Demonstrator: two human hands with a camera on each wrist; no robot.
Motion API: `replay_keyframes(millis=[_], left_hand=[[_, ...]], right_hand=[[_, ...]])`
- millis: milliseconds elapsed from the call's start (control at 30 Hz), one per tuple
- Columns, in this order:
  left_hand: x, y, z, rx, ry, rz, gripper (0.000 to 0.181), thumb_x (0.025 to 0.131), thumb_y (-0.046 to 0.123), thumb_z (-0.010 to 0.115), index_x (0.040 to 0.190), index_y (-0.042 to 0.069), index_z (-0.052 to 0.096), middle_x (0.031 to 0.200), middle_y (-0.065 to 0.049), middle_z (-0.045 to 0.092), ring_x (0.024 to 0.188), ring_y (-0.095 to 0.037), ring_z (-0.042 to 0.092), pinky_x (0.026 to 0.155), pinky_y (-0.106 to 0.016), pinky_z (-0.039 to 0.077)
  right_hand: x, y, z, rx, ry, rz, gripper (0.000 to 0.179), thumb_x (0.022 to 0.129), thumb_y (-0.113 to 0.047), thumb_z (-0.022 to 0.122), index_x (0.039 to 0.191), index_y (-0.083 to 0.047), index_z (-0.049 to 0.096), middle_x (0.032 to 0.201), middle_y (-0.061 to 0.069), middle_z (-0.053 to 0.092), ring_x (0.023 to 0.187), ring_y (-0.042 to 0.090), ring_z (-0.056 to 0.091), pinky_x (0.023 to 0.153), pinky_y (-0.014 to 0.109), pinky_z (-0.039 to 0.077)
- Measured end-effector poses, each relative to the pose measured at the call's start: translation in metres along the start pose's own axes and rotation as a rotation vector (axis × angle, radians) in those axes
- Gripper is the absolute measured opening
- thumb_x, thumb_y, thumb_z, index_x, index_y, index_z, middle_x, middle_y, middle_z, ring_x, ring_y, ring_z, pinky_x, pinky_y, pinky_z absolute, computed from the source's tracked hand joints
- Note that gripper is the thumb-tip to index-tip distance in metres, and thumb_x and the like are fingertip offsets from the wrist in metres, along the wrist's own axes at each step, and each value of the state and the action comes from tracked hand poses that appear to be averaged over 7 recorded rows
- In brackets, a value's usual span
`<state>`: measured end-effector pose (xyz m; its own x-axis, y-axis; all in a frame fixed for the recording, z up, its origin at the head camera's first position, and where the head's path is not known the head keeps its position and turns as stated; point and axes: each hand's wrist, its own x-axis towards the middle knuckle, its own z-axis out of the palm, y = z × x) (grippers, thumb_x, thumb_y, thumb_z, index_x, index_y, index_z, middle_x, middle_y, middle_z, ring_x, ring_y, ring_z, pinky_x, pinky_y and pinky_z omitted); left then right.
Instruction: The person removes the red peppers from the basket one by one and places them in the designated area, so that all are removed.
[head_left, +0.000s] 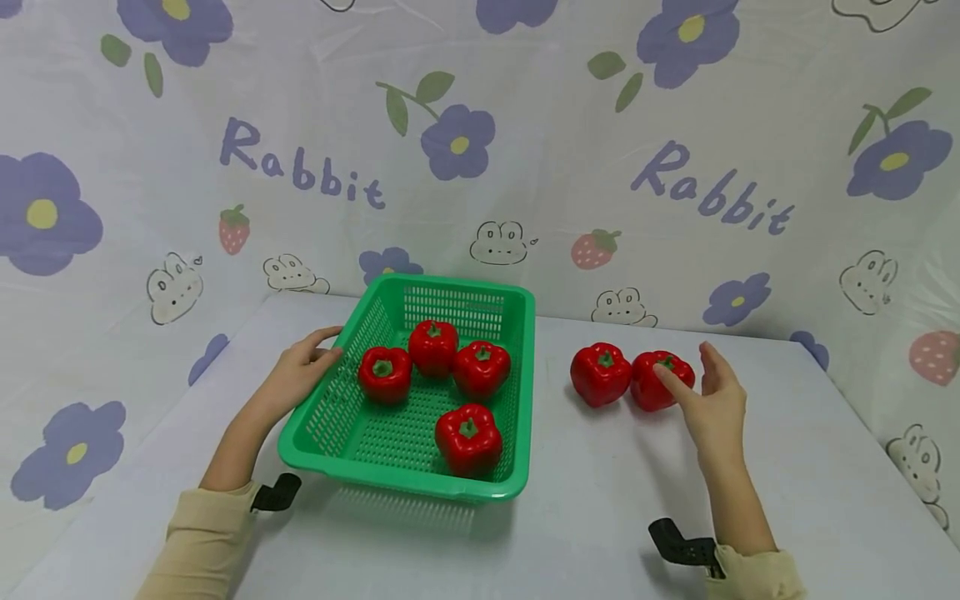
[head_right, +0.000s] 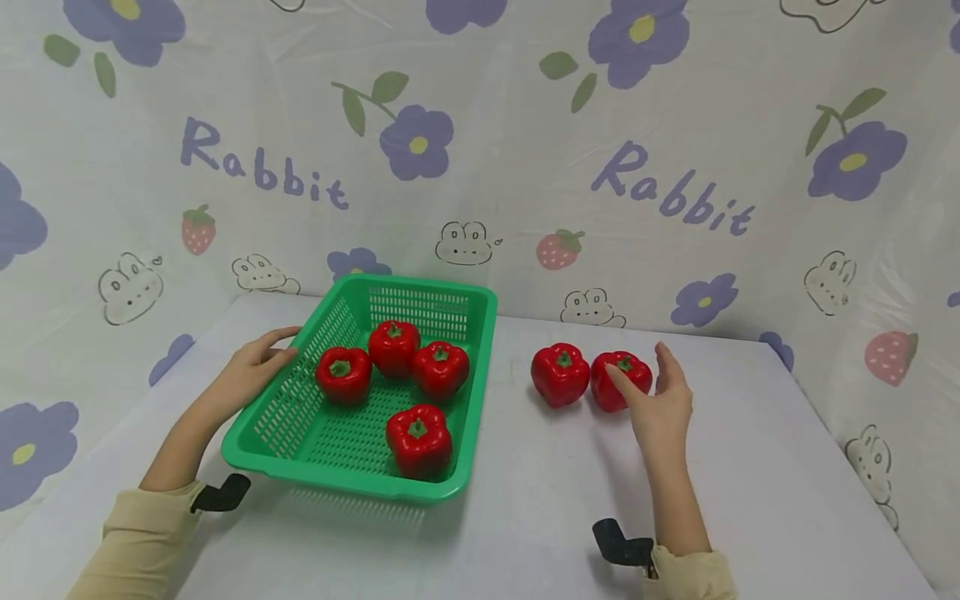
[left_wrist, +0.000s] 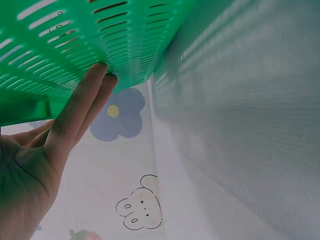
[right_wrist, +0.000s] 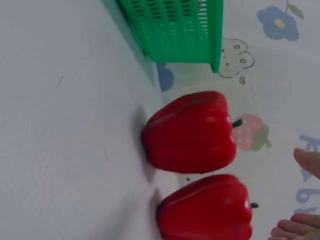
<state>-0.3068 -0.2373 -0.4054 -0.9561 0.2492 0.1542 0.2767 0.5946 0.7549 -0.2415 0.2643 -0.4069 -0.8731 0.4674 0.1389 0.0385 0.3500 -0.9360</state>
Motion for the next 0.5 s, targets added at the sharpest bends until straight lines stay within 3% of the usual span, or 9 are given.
replay_keyframes(millis=[500], left_hand=[[-0.001, 0.001, 0.0, -0.003, -0.001, -0.003, 0.054, 0.105, 0.029, 0.042, 0.152, 0.004, 0.031, 0.124, -0.031, 0.062, 0.092, -0.028, 0.07, 0.071, -0.026, 0.053]], right_hand=[[-0.025, -0.038, 0.016, 0.04, -0.106, -0.082, 0.081, 0.09, -0.033, 0.07, 0.156, -0.022, 0.025, 0.161, -0.003, 0.03, 0.151, 0.019, 0.025, 0.115, 0.042, 0.033]])
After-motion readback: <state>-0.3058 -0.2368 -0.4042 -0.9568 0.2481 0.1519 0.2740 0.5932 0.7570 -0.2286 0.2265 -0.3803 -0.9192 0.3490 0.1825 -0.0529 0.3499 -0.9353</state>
